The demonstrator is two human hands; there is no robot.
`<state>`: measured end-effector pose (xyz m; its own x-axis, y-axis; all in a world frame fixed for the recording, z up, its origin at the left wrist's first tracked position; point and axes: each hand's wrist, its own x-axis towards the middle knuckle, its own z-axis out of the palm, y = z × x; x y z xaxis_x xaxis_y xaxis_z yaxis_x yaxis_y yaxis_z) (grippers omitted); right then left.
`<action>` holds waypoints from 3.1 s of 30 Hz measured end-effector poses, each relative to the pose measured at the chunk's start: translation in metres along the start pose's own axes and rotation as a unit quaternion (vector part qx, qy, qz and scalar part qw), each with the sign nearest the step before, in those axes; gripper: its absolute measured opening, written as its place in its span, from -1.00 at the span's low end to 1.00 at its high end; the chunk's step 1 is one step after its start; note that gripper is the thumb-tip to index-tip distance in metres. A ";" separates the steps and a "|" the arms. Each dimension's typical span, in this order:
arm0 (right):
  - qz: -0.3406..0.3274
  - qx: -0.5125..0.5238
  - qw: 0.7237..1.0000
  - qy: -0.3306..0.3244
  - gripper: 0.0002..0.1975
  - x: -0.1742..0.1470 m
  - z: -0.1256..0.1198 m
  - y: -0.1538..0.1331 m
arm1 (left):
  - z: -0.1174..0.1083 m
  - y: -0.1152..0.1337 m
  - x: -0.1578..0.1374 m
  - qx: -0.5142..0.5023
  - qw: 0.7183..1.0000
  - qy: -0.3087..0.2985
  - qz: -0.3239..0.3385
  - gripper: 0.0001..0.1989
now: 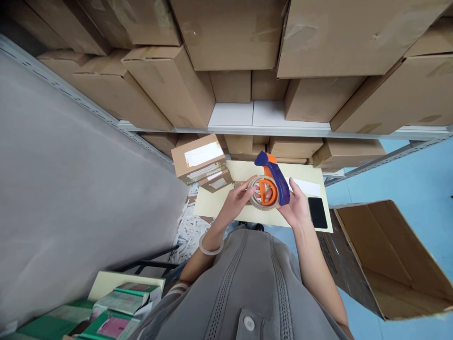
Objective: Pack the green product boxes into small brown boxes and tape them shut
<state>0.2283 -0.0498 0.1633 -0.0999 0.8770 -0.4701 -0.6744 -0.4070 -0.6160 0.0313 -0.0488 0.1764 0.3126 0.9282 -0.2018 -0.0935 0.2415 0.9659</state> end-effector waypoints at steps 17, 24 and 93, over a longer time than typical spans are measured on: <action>-0.050 -0.040 0.998 0.008 -0.48 0.019 -0.069 0.027 | -0.014 -0.020 0.005 -0.047 0.997 0.041 -0.039 -0.53; -0.120 -0.399 0.854 0.311 -0.72 0.070 -0.160 0.075 | -0.036 -0.031 -0.002 -0.143 0.983 0.099 -0.057 -0.46; -0.269 -0.219 0.919 -0.188 -0.68 -0.038 0.111 -0.039 | 0.003 0.103 -0.042 0.112 0.975 -0.075 0.179 -0.56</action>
<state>0.1775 -0.0386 0.2751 -0.1397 0.9739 0.1789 -0.3489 0.1206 -0.9293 0.0111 -0.0642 0.2846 0.4339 0.8859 0.1642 -0.0187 -0.1733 0.9847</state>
